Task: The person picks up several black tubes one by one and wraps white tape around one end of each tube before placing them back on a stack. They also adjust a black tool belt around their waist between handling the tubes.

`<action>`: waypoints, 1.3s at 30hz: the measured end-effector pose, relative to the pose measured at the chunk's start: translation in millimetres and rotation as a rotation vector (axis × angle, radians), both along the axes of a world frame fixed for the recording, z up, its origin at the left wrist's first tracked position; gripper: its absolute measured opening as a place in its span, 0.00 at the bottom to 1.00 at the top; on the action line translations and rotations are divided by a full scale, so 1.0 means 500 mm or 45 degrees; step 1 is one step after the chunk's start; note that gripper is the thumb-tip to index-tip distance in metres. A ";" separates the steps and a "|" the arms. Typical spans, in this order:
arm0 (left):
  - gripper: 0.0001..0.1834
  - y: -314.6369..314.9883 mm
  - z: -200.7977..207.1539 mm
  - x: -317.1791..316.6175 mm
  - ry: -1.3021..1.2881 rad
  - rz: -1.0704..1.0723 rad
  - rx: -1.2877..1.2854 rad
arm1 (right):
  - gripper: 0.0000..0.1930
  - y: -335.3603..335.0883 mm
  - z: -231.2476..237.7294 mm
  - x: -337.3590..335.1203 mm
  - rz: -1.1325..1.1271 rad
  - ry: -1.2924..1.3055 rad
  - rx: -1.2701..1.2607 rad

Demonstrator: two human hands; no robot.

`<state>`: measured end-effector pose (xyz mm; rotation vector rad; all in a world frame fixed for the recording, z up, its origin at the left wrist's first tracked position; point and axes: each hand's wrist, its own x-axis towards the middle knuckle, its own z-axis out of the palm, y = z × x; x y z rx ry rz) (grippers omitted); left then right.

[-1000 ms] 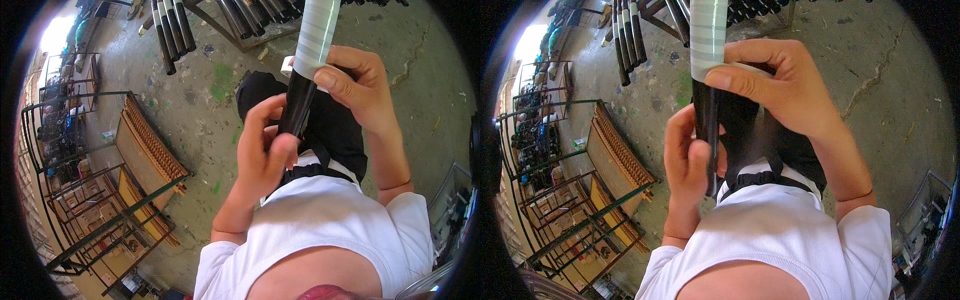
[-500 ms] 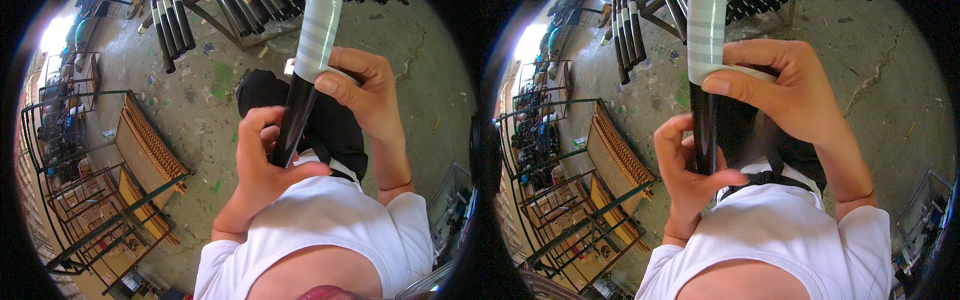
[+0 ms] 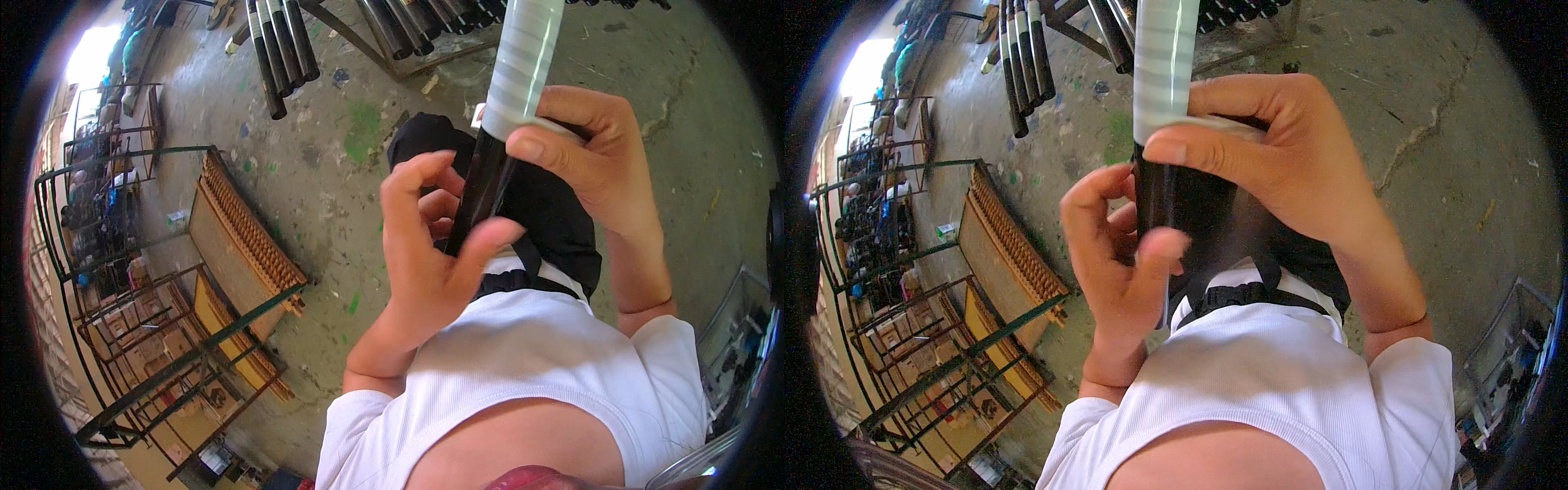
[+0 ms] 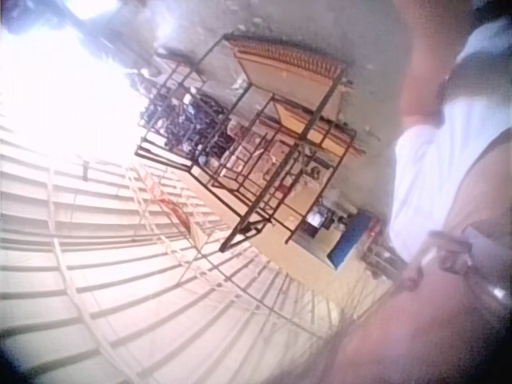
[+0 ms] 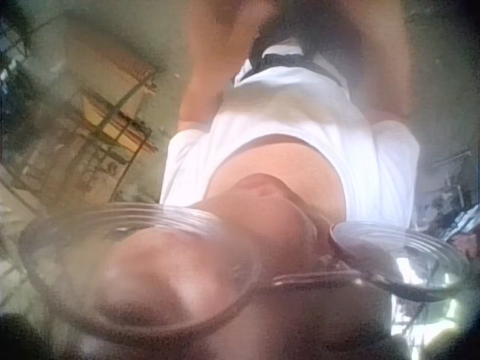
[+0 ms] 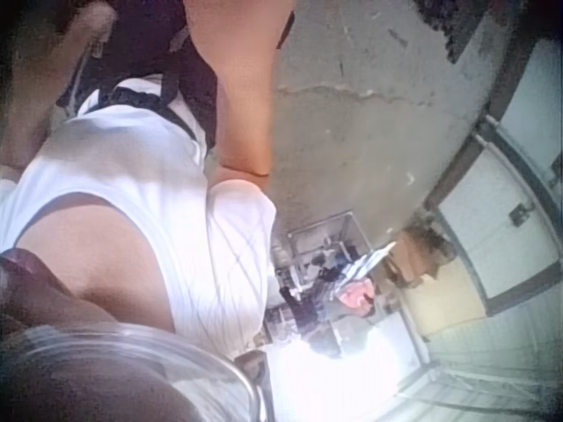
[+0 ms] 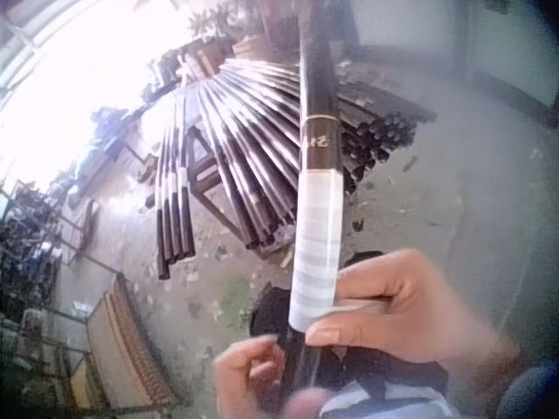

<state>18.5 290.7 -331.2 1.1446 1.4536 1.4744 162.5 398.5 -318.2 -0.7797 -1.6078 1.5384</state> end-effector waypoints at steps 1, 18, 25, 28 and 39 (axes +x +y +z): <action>0.27 0.007 -0.001 0.010 0.071 0.055 0.065 | 0.10 0.001 0.001 -0.001 -0.011 -0.019 -0.004; 0.30 0.005 -0.037 -0.032 -1.001 -0.615 -0.005 | 0.15 0.045 -0.012 -0.006 0.362 0.054 -0.068; 0.29 0.008 -0.041 -0.032 -0.697 -0.502 0.070 | 0.06 0.033 0.005 0.019 0.275 -0.112 -0.149; 0.32 0.001 -0.031 -0.015 -0.616 -0.370 0.031 | 0.07 0.032 -0.002 0.020 0.103 -0.292 0.004; 0.32 0.019 -0.029 -0.014 -0.501 -0.347 0.023 | 0.17 0.017 -0.042 -0.007 0.213 0.359 -0.174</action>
